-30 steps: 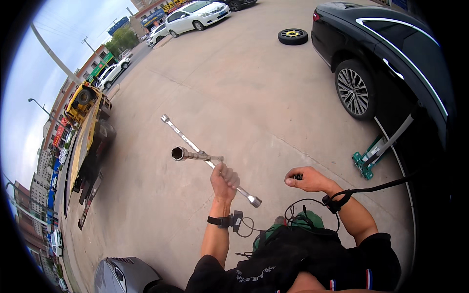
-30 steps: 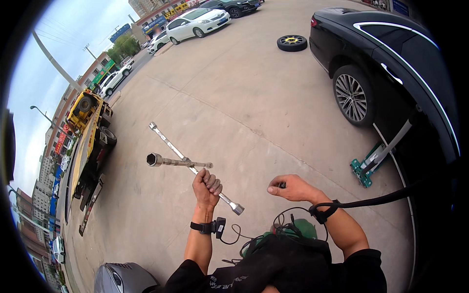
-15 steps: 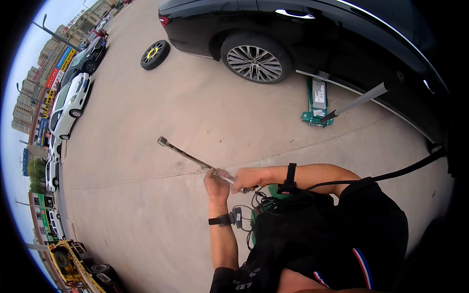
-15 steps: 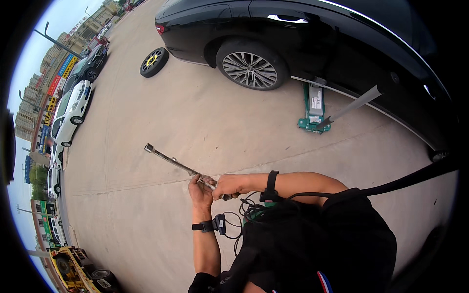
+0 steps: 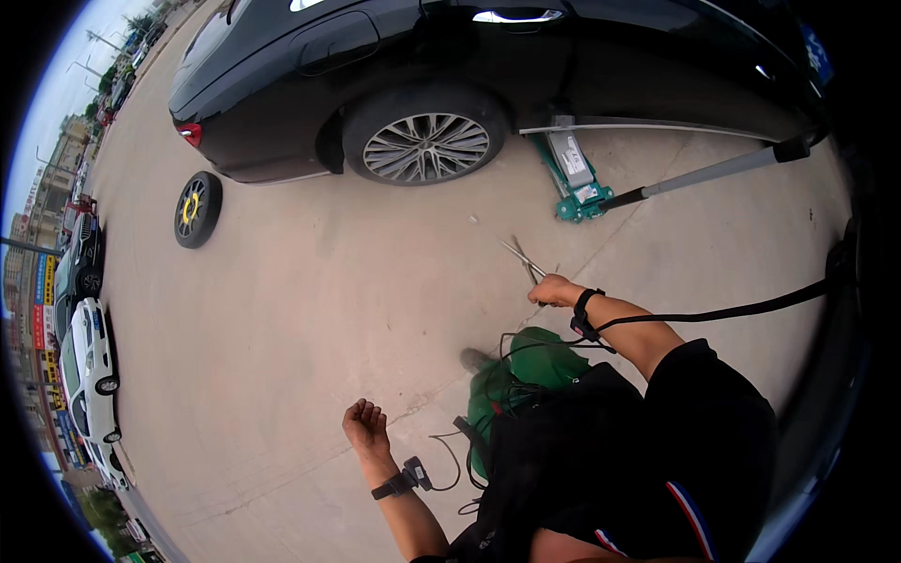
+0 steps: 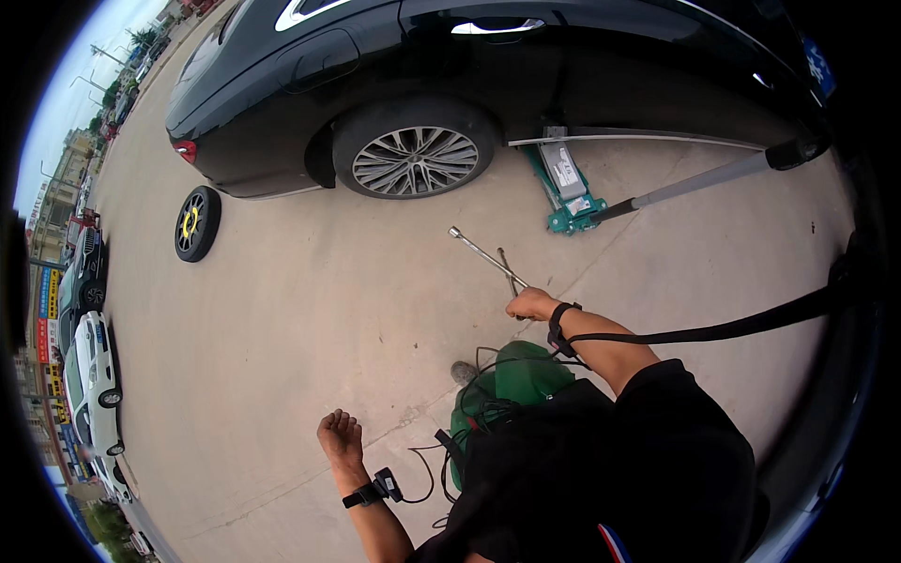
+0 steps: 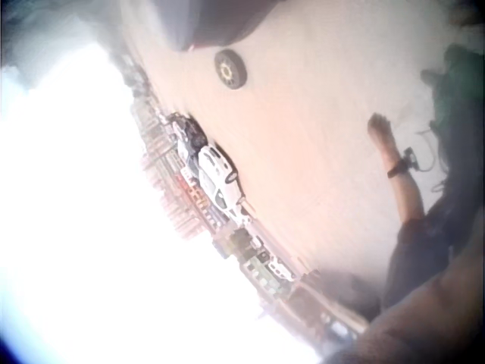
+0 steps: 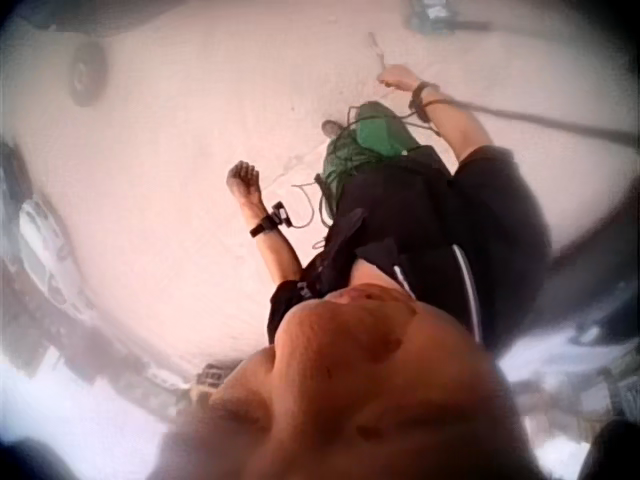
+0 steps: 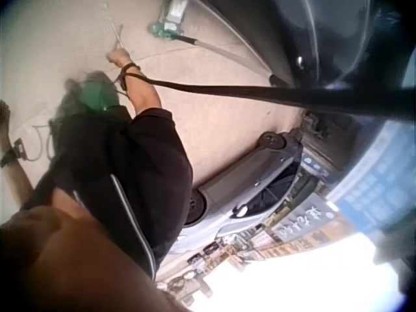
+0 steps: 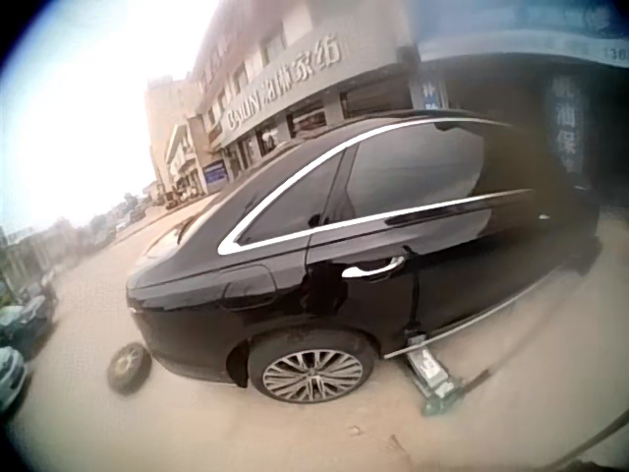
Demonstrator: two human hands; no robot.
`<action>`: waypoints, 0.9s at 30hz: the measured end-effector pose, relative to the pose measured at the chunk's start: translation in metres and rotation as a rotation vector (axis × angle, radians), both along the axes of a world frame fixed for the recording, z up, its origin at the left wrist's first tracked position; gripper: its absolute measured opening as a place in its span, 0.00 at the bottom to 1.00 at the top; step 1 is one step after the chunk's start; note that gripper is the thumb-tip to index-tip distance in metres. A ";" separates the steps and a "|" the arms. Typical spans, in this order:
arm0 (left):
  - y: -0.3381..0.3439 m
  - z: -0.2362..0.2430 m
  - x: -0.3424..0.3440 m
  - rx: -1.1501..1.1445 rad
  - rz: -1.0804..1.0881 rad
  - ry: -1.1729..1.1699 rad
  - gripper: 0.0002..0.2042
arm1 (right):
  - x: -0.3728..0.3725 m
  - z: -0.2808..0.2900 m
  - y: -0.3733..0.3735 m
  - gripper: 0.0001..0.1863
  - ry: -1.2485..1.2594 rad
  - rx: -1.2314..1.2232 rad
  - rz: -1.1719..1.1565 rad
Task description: The person lifts a car using a floor jack, removes lug nuts and caps, and uses a cross wrench to loosen a wheel.
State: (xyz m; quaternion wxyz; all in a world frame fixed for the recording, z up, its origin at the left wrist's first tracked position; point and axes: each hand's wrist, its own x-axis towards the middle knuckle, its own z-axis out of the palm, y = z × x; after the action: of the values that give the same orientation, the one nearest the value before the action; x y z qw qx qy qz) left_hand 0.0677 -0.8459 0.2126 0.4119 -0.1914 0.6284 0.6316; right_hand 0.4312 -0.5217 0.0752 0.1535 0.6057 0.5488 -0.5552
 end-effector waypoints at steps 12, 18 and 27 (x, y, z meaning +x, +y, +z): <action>0.269 -0.089 -0.100 -0.201 -0.722 -0.079 0.09 | 0.047 -0.122 0.040 0.11 -0.228 -0.137 -0.708; 0.377 -0.206 -0.077 -0.267 -0.964 -0.170 0.10 | 0.088 -0.214 0.043 0.08 -0.257 -0.105 -0.825; 0.445 -0.393 -0.031 -0.265 -1.183 -0.319 0.10 | 0.050 -0.342 0.059 0.26 -0.822 0.040 -0.670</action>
State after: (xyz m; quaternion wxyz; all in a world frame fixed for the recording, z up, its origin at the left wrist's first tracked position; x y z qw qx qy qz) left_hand 0.0369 -0.4010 -0.1809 0.7533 0.0474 0.6317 0.1769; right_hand 0.4814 -0.4625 -0.2665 0.1584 0.9184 0.2303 -0.2801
